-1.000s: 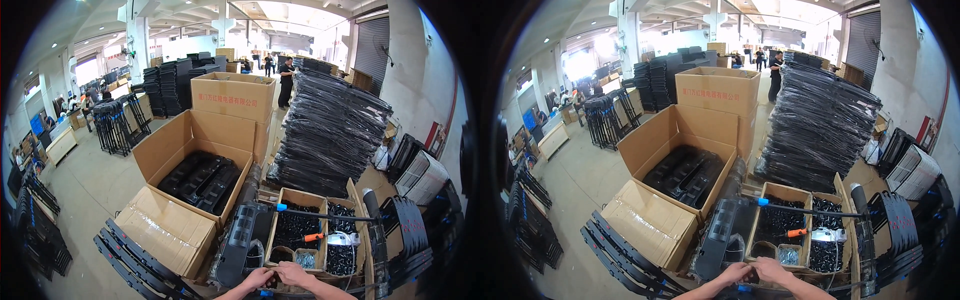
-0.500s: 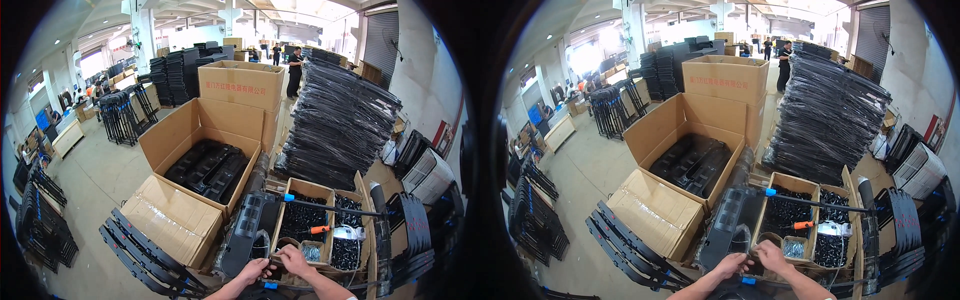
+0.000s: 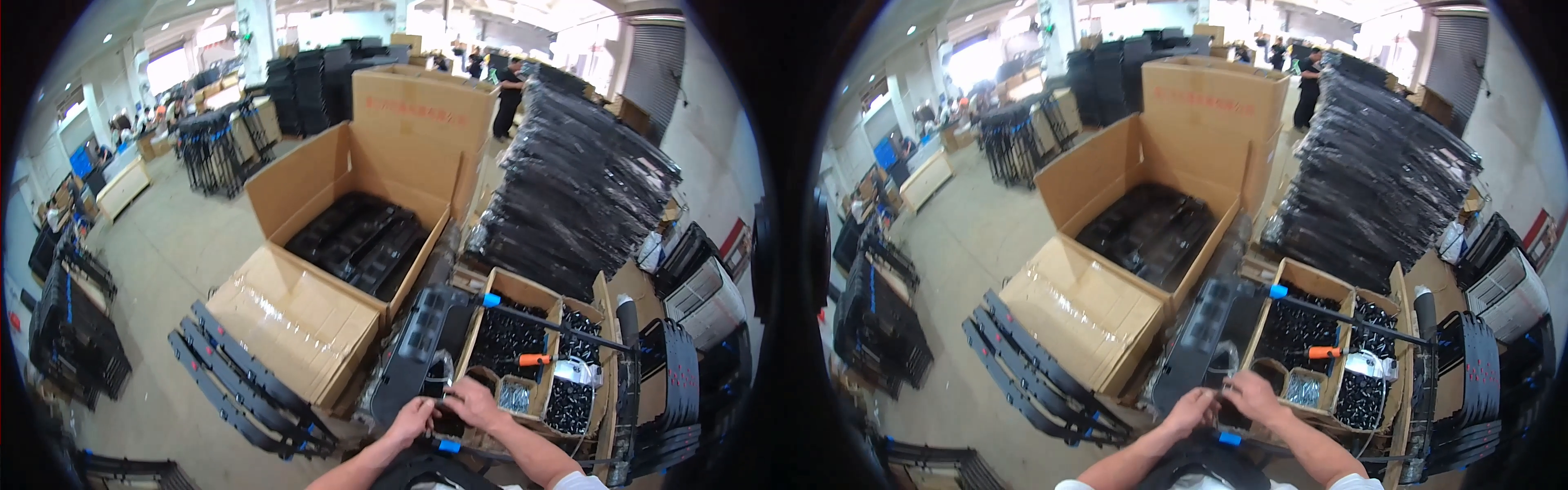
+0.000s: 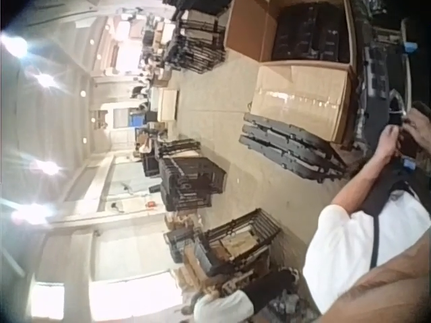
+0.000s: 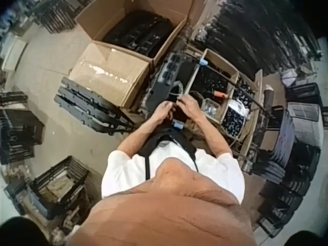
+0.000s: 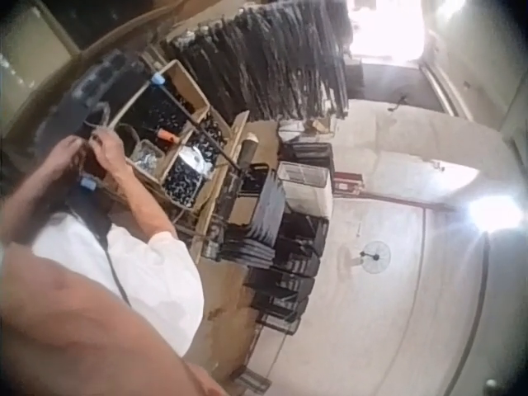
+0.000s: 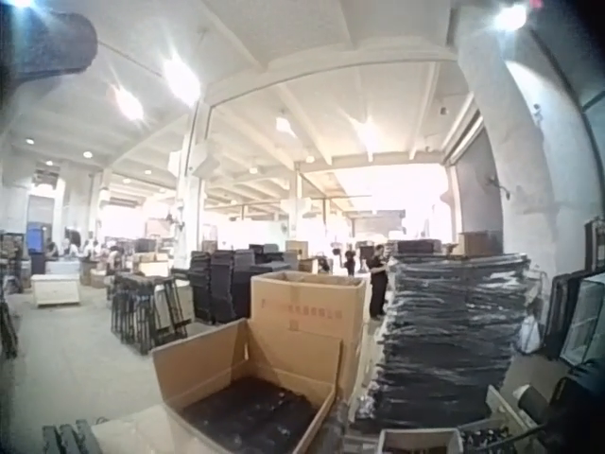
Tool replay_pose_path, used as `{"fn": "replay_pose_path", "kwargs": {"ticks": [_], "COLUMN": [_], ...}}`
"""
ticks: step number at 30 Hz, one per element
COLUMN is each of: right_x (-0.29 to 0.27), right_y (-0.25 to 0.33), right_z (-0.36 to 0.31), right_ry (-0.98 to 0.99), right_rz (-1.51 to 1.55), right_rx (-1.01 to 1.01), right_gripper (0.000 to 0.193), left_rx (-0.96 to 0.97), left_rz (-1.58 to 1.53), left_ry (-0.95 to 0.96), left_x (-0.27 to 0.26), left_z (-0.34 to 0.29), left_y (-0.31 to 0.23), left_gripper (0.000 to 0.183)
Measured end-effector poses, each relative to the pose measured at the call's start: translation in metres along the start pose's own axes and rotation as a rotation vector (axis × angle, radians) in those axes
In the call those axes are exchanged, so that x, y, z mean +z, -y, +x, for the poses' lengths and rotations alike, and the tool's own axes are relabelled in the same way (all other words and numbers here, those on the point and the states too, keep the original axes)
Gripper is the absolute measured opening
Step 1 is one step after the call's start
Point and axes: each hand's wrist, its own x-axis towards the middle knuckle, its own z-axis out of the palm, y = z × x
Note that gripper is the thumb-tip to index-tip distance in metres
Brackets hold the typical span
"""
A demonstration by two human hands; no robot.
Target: Using a power screwdriver to attach plastic components to a leaf blower housing on an assembly line.
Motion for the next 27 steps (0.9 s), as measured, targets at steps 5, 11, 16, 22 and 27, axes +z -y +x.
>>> {"fn": "replay_pose_path", "kwargs": {"ticks": [5,11,16,22,27], "right_x": [0.019,0.076,0.112,0.116,0.111], "right_y": [0.006,0.025,0.04,0.045,0.046], "right_z": [0.044,0.085,0.1,0.104,0.103], "right_ry": [-0.089,-0.037,-0.015,0.008,-0.012], "right_rz": [0.103,0.066,-0.033,-0.045,-0.023], "right_rx": [0.015,-0.104,-0.201,-0.168,-0.146], "right_gripper": [0.024,0.024,0.024,0.026,0.025], "left_rx": [0.133,0.108,0.043,0.064,0.035], "left_rz": [0.038,-0.176,-0.244,-0.235,-0.228], "left_ry": [-0.052,0.023,0.032,0.068,0.029], "left_x": [-0.028,-0.05,-0.072,-0.086,-0.087], "left_z": [-0.029,-0.07,-0.074,-0.076,-0.067], "left_y": [-0.005,-0.003,0.001,-0.004,-0.009], "left_gripper": [0.028,0.037,0.045,0.043,0.043]}}
